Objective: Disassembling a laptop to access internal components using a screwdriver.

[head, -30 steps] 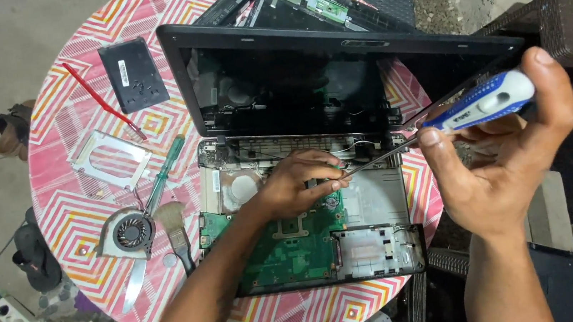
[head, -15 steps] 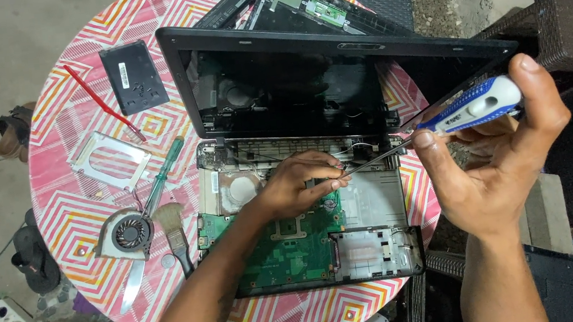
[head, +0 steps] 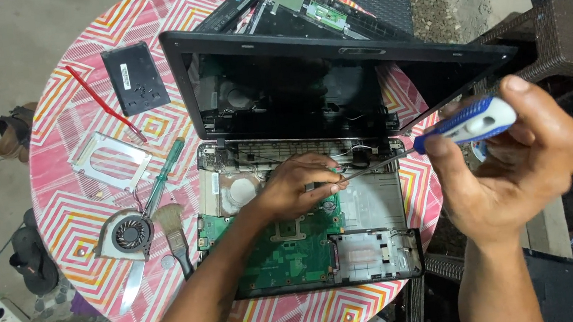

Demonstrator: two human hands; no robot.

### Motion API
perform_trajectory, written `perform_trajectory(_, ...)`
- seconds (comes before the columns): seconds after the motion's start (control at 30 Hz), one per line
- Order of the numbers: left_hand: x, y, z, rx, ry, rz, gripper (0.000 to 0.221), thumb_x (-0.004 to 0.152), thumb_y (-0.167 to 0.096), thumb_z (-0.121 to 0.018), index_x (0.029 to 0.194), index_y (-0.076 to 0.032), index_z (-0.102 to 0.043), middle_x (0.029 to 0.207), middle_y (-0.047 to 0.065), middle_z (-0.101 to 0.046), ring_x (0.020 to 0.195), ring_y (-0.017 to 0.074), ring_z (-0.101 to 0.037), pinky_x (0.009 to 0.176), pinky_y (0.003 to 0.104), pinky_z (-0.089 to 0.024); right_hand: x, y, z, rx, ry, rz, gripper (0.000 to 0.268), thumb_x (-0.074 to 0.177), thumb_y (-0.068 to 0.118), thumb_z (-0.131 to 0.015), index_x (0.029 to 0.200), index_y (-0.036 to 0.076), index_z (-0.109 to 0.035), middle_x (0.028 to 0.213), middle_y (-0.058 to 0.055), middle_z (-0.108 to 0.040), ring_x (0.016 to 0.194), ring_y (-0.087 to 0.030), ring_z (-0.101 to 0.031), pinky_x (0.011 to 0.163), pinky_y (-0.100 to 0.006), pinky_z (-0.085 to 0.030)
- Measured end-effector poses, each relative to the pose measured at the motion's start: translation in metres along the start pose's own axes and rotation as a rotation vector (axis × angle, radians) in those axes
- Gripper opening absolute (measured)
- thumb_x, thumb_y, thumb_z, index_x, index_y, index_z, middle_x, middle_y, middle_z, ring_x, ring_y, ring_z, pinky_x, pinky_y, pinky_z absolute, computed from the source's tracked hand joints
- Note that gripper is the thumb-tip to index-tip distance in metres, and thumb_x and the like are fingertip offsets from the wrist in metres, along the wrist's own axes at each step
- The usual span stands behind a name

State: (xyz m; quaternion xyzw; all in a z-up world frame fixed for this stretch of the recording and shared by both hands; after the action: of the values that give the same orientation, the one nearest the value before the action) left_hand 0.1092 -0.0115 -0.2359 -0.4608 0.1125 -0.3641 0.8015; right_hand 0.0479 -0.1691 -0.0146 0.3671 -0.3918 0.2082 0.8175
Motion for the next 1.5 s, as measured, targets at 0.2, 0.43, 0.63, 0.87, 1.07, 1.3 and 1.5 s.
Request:
perform_trajectory(0.2, 0.000, 0.000, 0.002, -0.012, -0.017, -0.070, 0.026, 0.097, -0.031, -0.057, 0.116, -0.022, -0.073, 0.127, 0.006, -0.068, 0.118, 0.0240, -0.061, 0.091, 0.044, -0.049, 0.008, 0.004, 0.012, -0.174, -0.042, 0.180, 0.046, 0.099, 0.017, -0.079, 0.123, -0.018, -0.060, 0.109, -0.030, -0.064, 0.091, -0.036, -0.057, 0.076, -0.042, -0.046)
perform_trajectory(0.43, -0.005, -0.006, 0.010, -0.068, -0.062, -0.127, 0.030, 0.100, -0.031, -0.055, 0.117, -0.014, -0.072, 0.122, 0.011, -0.070, 0.114, 0.0272, -0.064, 0.095, 0.044, -0.050, 0.015, 0.001, 0.014, -0.089, 0.024, 0.096, 0.042, 0.098, 0.012, -0.078, 0.118, -0.019, -0.058, 0.111, -0.033, -0.065, 0.097, -0.039, -0.063, 0.085, -0.042, -0.052)
perform_trajectory(0.63, -0.005, -0.005, 0.007, -0.041, -0.098, -0.182, 0.028, 0.100, -0.029, -0.056, 0.115, -0.013, -0.073, 0.117, 0.011, -0.071, 0.112, 0.0270, -0.064, 0.089, 0.044, -0.052, 0.024, -0.022, 0.007, 0.144, 0.316, 0.045, 0.030, 0.097, 0.013, -0.062, 0.114, -0.010, -0.054, 0.107, -0.031, -0.066, 0.097, -0.039, -0.075, 0.089, -0.040, -0.063)
perform_trajectory(0.87, -0.008, -0.018, 0.016, 0.000, -0.338, -0.340, 0.025, 0.100, -0.030, -0.057, 0.106, -0.013, -0.074, 0.105, 0.006, -0.073, 0.100, 0.0258, -0.068, 0.089, 0.040, -0.053, 0.002, -0.044, 0.000, 0.380, 0.088, -0.141, 0.057, 0.103, 0.051, -0.056, 0.134, 0.002, -0.048, 0.124, -0.024, -0.049, 0.101, -0.031, -0.060, 0.094, -0.039, -0.057)
perform_trajectory(1.07, -0.016, -0.039, 0.026, 0.144, -0.408, -0.486, 0.019, 0.100, -0.025, -0.058, 0.096, -0.008, -0.066, 0.094, 0.006, -0.067, 0.091, 0.0283, -0.062, 0.087, 0.040, -0.050, -0.045, -0.052, -0.018, 0.299, 0.051, -0.296, 0.083, 0.093, 0.051, -0.058, 0.148, -0.007, -0.036, 0.138, -0.019, -0.042, 0.124, -0.030, -0.051, 0.114, -0.041, -0.048)
perform_trajectory(1.3, -0.015, -0.032, 0.023, 0.231, -0.442, -0.416, 0.019, 0.094, -0.027, -0.062, 0.086, -0.011, -0.057, 0.082, 0.005, -0.050, 0.077, 0.0263, -0.052, 0.072, 0.041, -0.044, -0.096, -0.036, -0.074, 0.109, 0.142, -0.290, 0.012, 0.096, -0.002, -0.076, 0.099, -0.007, -0.066, 0.090, -0.016, -0.065, 0.086, -0.025, -0.060, 0.086, -0.034, -0.048)
perform_trajectory(1.5, -0.019, -0.038, 0.022, 0.267, -0.488, -0.464, 0.021, 0.097, -0.028, -0.060, 0.103, -0.008, -0.066, 0.089, 0.006, -0.057, 0.081, 0.0282, -0.057, 0.072, 0.043, -0.050, -0.096, -0.036, -0.075, 0.030, 0.210, -0.224, 0.010, 0.105, -0.001, -0.063, 0.101, -0.010, -0.066, 0.102, -0.021, -0.068, 0.096, -0.031, -0.064, 0.089, -0.040, -0.050)
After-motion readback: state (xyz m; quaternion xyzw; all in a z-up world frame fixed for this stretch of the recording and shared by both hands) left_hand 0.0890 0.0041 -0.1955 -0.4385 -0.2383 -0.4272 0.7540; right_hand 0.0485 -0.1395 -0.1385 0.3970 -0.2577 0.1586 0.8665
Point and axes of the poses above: each hand's wrist, its own x-axis towards the middle knuckle, its own z-axis out of the back of the hand, y = z × x, the point moved 6 cm from there along x, towards the middle knuckle
